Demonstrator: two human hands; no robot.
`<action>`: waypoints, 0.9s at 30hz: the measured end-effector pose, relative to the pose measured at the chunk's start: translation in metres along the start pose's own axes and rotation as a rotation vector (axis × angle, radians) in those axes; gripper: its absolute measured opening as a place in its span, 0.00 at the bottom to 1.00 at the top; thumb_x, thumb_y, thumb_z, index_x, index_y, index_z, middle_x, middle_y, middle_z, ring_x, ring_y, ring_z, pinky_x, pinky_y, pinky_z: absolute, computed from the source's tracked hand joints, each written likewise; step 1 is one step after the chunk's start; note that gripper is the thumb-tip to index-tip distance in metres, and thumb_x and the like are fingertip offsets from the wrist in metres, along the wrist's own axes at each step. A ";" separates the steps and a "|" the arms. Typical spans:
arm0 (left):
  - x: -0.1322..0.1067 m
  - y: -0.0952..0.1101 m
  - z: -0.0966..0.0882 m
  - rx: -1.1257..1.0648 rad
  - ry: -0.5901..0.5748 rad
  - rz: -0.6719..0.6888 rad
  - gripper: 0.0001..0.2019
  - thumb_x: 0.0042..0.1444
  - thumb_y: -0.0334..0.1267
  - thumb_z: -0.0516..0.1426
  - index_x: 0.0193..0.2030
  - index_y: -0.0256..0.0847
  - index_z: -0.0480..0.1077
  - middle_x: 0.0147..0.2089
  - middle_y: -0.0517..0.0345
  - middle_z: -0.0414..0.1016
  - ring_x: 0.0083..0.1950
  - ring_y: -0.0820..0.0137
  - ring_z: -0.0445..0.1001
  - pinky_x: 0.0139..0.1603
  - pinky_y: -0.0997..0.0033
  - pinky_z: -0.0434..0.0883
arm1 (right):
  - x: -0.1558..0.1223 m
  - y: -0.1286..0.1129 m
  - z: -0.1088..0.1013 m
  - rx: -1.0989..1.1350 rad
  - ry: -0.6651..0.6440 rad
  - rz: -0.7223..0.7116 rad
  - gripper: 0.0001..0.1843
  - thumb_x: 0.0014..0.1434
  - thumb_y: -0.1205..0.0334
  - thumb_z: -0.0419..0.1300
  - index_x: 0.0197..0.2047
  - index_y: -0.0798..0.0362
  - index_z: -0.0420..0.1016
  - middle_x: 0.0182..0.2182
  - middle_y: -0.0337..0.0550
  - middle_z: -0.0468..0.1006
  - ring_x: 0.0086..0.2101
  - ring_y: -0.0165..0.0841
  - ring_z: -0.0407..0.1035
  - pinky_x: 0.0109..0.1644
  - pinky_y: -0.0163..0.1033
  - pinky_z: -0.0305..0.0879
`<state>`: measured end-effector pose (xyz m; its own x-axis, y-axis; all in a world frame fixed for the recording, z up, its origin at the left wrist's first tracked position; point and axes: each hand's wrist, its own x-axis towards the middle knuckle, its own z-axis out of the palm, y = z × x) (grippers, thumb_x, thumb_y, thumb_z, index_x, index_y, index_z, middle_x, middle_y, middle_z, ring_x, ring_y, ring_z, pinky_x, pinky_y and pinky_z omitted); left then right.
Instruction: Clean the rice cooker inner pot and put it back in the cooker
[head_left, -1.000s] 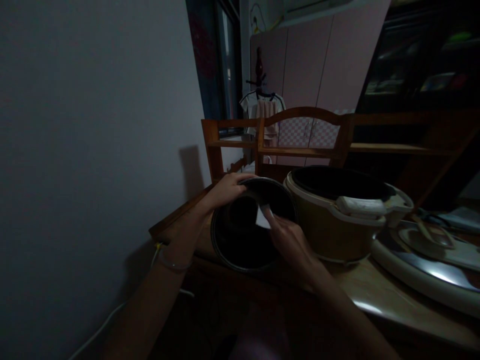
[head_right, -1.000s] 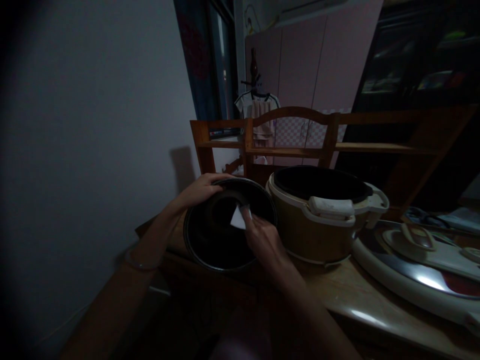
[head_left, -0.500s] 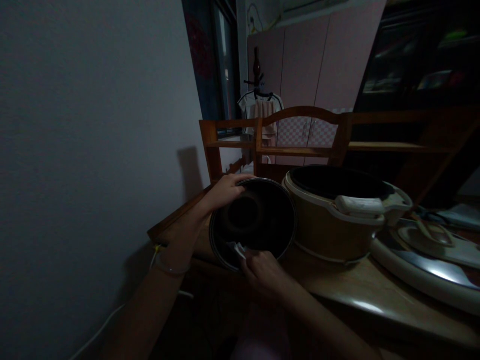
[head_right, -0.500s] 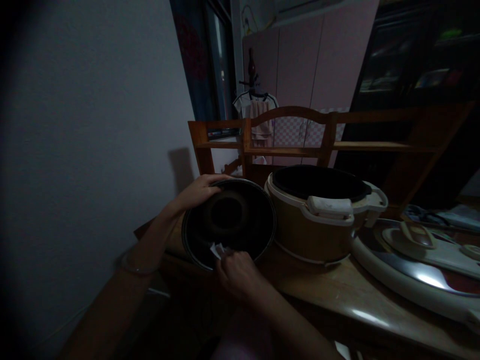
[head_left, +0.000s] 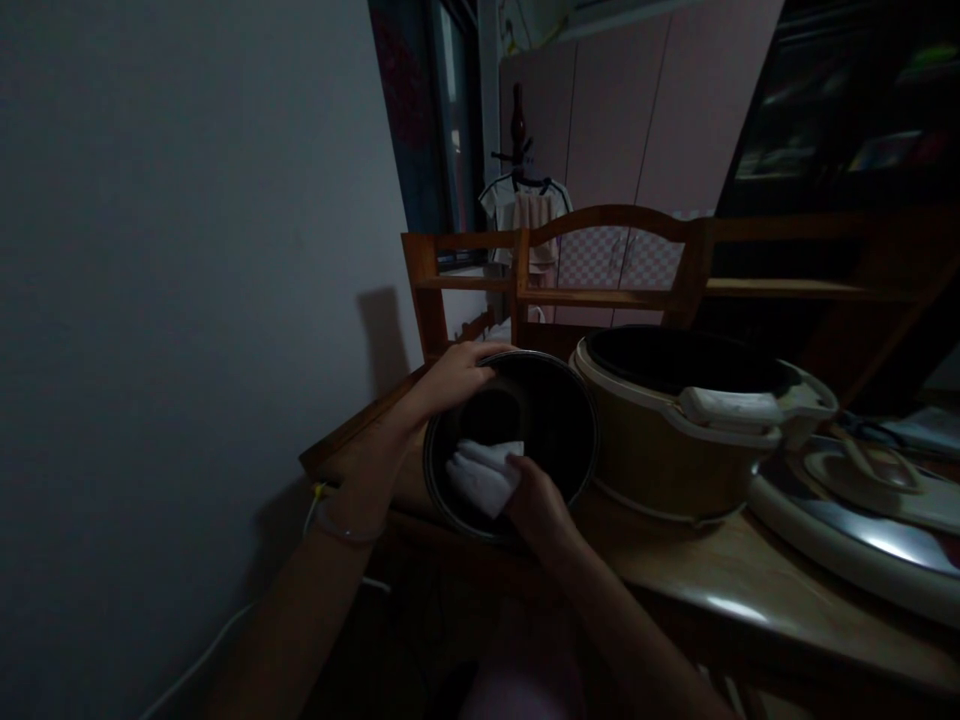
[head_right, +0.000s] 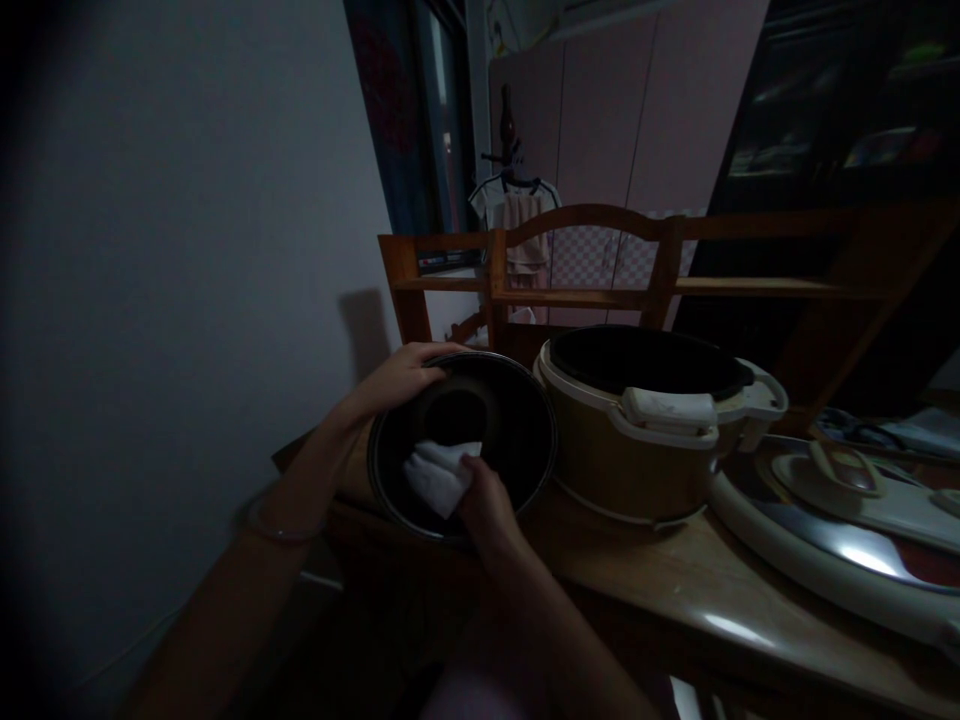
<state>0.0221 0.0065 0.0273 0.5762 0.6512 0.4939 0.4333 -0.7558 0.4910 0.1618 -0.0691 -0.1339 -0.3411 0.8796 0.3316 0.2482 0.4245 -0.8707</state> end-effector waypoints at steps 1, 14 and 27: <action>0.000 0.000 0.000 -0.010 -0.003 -0.003 0.25 0.50 0.28 0.52 0.55 0.42 0.75 0.54 0.57 0.78 0.55 0.65 0.75 0.61 0.63 0.66 | 0.005 0.005 -0.008 0.116 0.026 0.015 0.27 0.68 0.53 0.41 0.55 0.59 0.72 0.41 0.53 0.81 0.39 0.41 0.77 0.44 0.45 0.73; 0.002 -0.002 -0.002 -0.008 -0.018 0.030 0.29 0.47 0.25 0.51 0.56 0.42 0.74 0.53 0.58 0.79 0.55 0.65 0.74 0.62 0.61 0.66 | -0.031 0.006 -0.033 -0.765 0.054 -0.193 0.19 0.68 0.63 0.45 0.48 0.56 0.77 0.44 0.52 0.80 0.45 0.37 0.74 0.51 0.39 0.65; 0.001 -0.002 -0.001 0.006 0.000 0.041 0.26 0.47 0.25 0.51 0.53 0.42 0.75 0.52 0.57 0.79 0.54 0.66 0.75 0.60 0.63 0.68 | -0.045 -0.020 0.016 -0.474 -0.051 -0.079 0.26 0.74 0.56 0.38 0.32 0.52 0.71 0.28 0.37 0.76 0.27 0.27 0.69 0.31 0.34 0.52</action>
<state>0.0213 0.0087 0.0279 0.5936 0.6197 0.5133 0.4136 -0.7822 0.4660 0.1572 -0.1204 -0.1376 -0.4169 0.8340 0.3614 0.6018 0.5512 -0.5779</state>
